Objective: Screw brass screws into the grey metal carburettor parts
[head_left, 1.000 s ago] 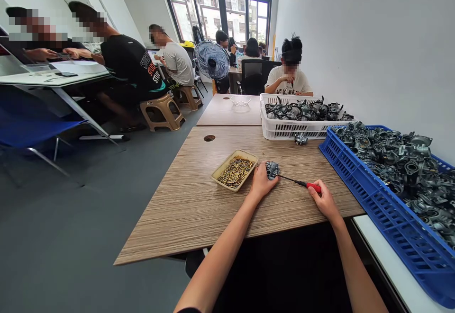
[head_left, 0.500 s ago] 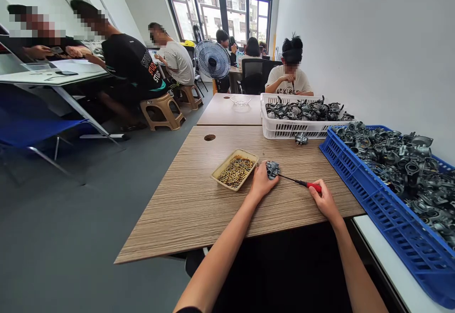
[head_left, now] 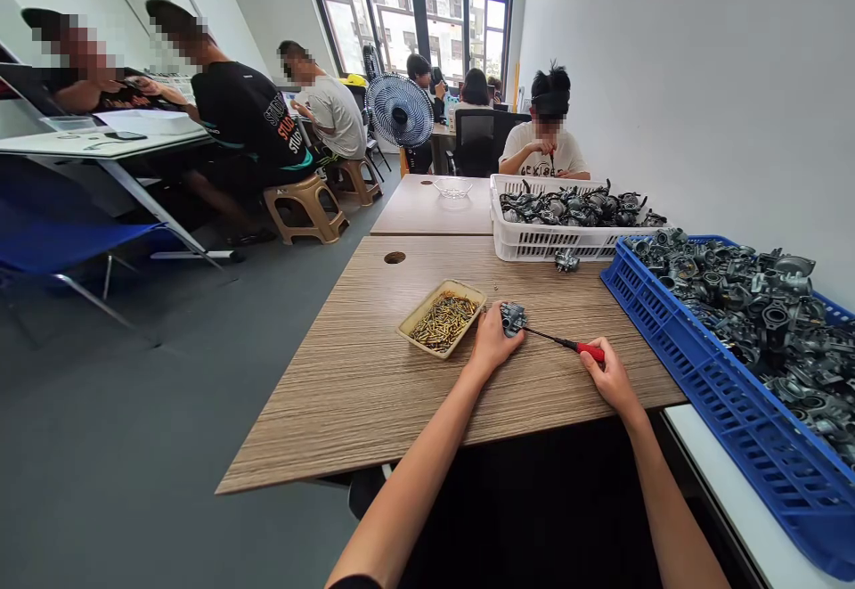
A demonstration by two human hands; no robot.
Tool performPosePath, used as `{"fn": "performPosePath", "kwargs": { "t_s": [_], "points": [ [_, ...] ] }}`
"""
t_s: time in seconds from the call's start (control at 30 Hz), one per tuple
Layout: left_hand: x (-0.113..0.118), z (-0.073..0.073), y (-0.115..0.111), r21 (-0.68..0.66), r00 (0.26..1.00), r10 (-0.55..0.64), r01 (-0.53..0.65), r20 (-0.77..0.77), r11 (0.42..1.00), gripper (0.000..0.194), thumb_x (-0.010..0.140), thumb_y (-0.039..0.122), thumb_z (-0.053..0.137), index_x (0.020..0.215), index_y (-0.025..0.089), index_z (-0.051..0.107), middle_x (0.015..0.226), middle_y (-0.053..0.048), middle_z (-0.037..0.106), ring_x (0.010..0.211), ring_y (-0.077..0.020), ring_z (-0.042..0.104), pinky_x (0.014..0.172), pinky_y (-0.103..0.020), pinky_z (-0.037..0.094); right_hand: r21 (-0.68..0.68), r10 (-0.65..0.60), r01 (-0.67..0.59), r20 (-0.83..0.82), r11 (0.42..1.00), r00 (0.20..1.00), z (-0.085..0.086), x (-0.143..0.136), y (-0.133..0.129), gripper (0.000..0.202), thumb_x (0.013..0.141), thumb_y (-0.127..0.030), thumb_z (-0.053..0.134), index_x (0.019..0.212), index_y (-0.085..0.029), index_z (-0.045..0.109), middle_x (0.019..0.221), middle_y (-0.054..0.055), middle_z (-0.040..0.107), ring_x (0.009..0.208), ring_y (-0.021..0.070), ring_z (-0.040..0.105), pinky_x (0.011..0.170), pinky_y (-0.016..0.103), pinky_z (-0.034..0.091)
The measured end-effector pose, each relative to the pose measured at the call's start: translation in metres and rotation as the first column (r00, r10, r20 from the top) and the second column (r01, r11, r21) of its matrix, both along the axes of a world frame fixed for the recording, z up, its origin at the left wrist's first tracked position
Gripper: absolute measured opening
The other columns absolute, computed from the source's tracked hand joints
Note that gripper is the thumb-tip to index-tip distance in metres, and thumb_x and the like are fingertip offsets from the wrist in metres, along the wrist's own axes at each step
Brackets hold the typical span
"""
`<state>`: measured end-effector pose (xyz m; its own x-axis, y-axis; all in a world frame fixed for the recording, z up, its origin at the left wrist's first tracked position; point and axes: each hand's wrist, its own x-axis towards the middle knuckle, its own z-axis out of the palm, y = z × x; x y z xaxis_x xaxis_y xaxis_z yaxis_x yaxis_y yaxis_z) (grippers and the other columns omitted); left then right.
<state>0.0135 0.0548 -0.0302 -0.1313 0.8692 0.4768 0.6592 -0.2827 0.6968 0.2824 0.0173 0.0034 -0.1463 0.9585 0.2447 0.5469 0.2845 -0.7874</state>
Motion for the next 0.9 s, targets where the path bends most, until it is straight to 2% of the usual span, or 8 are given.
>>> {"fn": "performPosePath", "kwargs": {
  "t_s": [0.13, 0.37, 0.47, 0.6, 0.77, 0.9],
  "points": [
    [-0.0002, -0.0003, 0.0002, -0.009, 1.000, -0.004, 0.005, 0.013, 1.000, 0.056, 0.076, 0.027, 0.072, 0.126, 0.022, 0.049, 0.119, -0.009, 0.068, 0.112, -0.0287, 0.065, 0.104, -0.044, 0.050, -0.016, 0.008, -0.008, 0.006, 1.000, 1.000, 0.0008, -0.0006, 0.0003, 0.039, 0.095, -0.063, 0.050, 0.085, -0.025, 0.050, 0.068, -0.003, 0.050, 0.063, 0.0179, 0.047, 0.063, 0.032, 0.038],
    [0.0006, 0.0022, -0.0014, -0.009, 1.000, -0.003, 0.003, 0.010, 1.000, 0.055, 0.075, 0.027, 0.072, 0.125, 0.023, 0.049, 0.118, -0.009, 0.068, 0.112, -0.0287, 0.065, 0.103, -0.044, 0.050, -0.005, -0.008, 0.008, -0.013, 1.000, 1.000, -0.0007, 0.0002, -0.0016, 0.037, 0.091, -0.060, 0.057, 0.103, -0.025, 0.051, 0.081, 0.000, 0.059, 0.067, 0.0190, 0.052, 0.064, 0.033, 0.044],
    [0.0009, 0.0024, -0.0016, -0.009, 1.000, 0.005, -0.005, 0.013, 1.000, 0.055, 0.075, 0.026, 0.072, 0.126, 0.023, 0.049, 0.117, -0.009, 0.068, 0.112, -0.0285, 0.065, 0.103, -0.043, 0.050, -0.001, -0.015, 0.015, 0.007, 1.000, 1.000, -0.0018, 0.0010, -0.0003, 0.036, 0.092, -0.060, 0.055, 0.098, -0.025, 0.051, 0.079, 0.000, 0.058, 0.070, 0.0200, 0.053, 0.066, 0.033, 0.043],
    [0.0008, 0.0016, -0.0014, 0.011, 1.000, -0.002, 0.002, 0.017, 1.000, 0.055, 0.075, 0.025, 0.071, 0.126, 0.022, 0.049, 0.116, -0.009, 0.069, 0.111, -0.0278, 0.065, 0.102, -0.043, 0.050, -0.010, -0.022, 0.022, 0.041, 1.000, 0.999, -0.0018, 0.0007, 0.0008, 0.038, 0.095, -0.062, 0.050, 0.088, -0.025, 0.050, 0.070, -0.002, 0.051, 0.065, 0.0190, 0.049, 0.065, 0.033, 0.039],
    [0.0006, 0.0011, -0.0009, 0.007, 1.000, -0.003, 0.003, 0.012, 1.000, 0.056, 0.075, 0.025, 0.071, 0.126, 0.023, 0.049, 0.116, -0.008, 0.069, 0.111, -0.0274, 0.065, 0.102, -0.042, 0.050, 0.006, -0.016, 0.016, 0.015, 1.000, 1.000, 0.0000, -0.0003, -0.0011, 0.036, 0.093, -0.061, 0.053, 0.097, -0.025, 0.052, 0.081, 0.001, 0.058, 0.073, 0.0208, 0.053, 0.069, 0.033, 0.042],
    [0.0008, 0.0011, -0.0002, 0.006, 1.000, -0.004, 0.003, 0.012, 1.000, 0.057, 0.075, 0.025, 0.071, 0.126, 0.021, 0.048, 0.117, -0.009, 0.069, 0.112, -0.0280, 0.065, 0.103, -0.043, 0.049, -0.007, -0.013, 0.013, 0.012, 1.000, 1.000, -0.0006, 0.0003, -0.0008, 0.036, 0.093, -0.061, 0.054, 0.096, -0.025, 0.051, 0.077, 0.000, 0.055, 0.071, 0.0206, 0.051, 0.067, 0.033, 0.041]
  ]
}}
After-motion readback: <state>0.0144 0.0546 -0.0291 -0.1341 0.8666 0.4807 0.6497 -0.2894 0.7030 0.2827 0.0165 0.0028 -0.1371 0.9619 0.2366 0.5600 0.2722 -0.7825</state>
